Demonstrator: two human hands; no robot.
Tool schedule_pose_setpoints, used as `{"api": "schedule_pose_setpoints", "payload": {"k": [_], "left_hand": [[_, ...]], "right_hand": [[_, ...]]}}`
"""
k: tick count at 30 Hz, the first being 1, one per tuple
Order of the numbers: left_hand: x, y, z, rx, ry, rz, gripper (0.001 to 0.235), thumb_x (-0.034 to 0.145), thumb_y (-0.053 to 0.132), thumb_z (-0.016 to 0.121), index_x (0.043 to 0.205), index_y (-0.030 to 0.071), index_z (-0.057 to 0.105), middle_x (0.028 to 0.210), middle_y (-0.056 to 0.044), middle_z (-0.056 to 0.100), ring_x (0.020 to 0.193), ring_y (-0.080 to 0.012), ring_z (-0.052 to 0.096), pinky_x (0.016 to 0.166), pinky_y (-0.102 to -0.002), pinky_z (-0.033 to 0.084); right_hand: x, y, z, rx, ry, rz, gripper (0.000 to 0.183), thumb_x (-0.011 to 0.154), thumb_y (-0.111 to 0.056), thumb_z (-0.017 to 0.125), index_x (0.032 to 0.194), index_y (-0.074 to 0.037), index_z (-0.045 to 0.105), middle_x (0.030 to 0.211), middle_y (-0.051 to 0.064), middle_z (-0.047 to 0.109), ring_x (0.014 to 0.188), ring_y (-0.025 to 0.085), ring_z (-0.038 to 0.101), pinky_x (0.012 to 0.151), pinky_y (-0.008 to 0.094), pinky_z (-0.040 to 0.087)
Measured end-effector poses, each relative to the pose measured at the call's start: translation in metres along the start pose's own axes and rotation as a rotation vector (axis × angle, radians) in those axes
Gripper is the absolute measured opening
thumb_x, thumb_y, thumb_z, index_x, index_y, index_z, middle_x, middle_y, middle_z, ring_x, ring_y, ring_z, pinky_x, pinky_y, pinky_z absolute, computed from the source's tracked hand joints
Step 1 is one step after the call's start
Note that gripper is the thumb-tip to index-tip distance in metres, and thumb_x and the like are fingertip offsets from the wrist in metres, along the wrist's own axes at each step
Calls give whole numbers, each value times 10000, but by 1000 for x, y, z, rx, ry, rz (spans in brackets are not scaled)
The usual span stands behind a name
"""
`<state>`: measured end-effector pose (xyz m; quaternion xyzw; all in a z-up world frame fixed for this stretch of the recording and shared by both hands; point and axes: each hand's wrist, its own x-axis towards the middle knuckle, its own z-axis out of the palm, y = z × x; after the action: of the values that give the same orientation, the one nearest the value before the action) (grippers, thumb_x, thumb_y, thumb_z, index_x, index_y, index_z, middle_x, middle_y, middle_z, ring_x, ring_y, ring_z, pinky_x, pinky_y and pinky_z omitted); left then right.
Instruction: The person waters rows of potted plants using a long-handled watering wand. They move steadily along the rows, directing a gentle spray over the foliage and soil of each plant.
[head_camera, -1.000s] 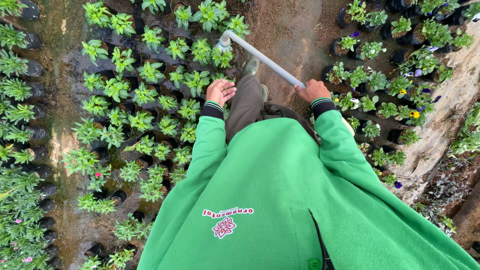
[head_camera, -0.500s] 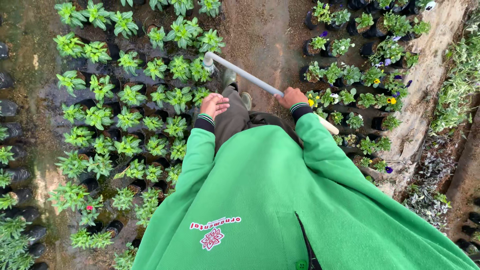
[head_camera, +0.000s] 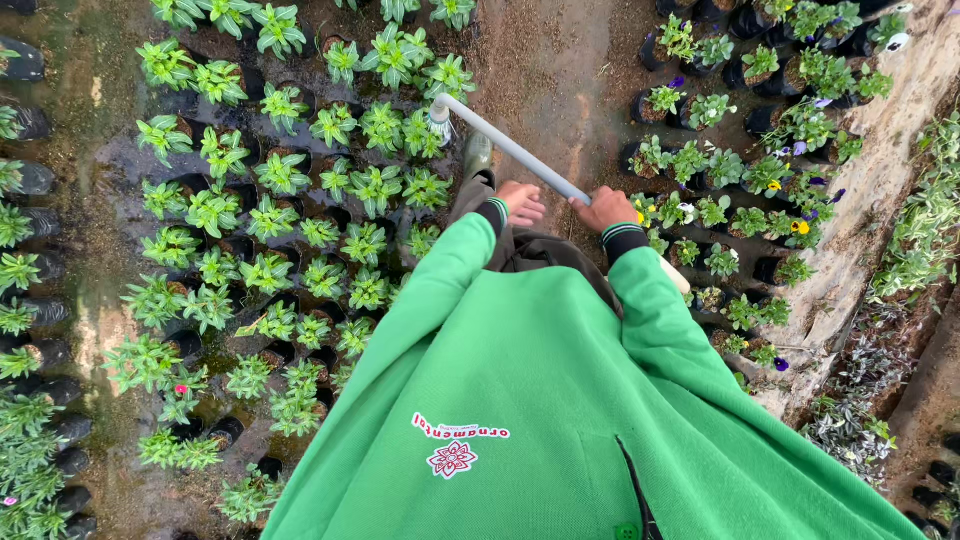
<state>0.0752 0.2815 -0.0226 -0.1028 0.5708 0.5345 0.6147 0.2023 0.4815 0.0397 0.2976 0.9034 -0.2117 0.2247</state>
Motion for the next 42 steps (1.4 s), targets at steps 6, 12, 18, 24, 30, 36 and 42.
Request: {"api": "schedule_pose_setpoints", "payload": {"k": [6, 12, 18, 24, 30, 36, 42], "left_hand": [[7, 10, 56, -417, -36, -42, 521, 1021, 471, 631, 1269, 29, 515, 1188, -176, 623, 1140, -327, 620, 997, -608, 513], [23, 70, 47, -870, -193, 377, 209, 995, 155, 589, 1079, -33, 552, 1020, -190, 647, 1012, -395, 699, 846, -595, 571], [32, 205, -7, -808, 34, 542, 145, 991, 130, 579, 1038, 40, 475, 923, -134, 581, 855, -394, 700, 789, -657, 621], [10, 319, 0, -650, 76, 541, 204, 996, 118, 571, 1098, 47, 409, 927, -135, 576, 814, -378, 713, 746, -629, 626], [18, 440, -7, -610, 58, 627, 244, 981, 21, 560, 1133, 38, 370, 936, -145, 562, 803, -353, 693, 760, -619, 633], [63, 547, -6, -678, 44, 678, 270, 966, 8, 554, 1142, 59, 355, 936, -141, 557, 822, -344, 684, 776, -619, 616], [124, 657, -11, -796, 57, 810, 210, 984, 23, 558, 1104, 30, 385, 953, -149, 571, 854, -368, 688, 823, -625, 614]], "right_hand": [[-5, -9, -15, -73, 90, -259, 678, 929, -660, 639, 977, 9, 746, 1031, 289, 707, 982, 474, 696, 889, 517, 567], [-15, -24, -86, 262, 132, -448, 521, 783, -458, 756, 1116, -58, 728, 897, 230, 719, 850, 462, 700, 786, 523, 558], [6, 3, -102, 212, 381, -353, 390, 782, -436, 817, 932, -91, 713, 921, 209, 700, 875, 435, 674, 777, 529, 540], [42, -18, -91, 192, 217, 238, 454, 783, -462, 786, 1053, -100, 750, 934, 261, 699, 895, 469, 677, 767, 542, 553], [129, -48, -151, 237, 125, 430, 463, 784, -474, 785, 1022, -78, 748, 941, 250, 725, 908, 454, 699, 794, 533, 566], [244, -44, -230, 214, 182, 446, 476, 785, -485, 783, 990, -57, 746, 948, 240, 751, 921, 439, 722, 821, 523, 580], [390, -33, -333, 213, 274, 333, 476, 815, -530, 763, 964, -77, 774, 921, 201, 787, 935, 407, 745, 876, 511, 585]]}}
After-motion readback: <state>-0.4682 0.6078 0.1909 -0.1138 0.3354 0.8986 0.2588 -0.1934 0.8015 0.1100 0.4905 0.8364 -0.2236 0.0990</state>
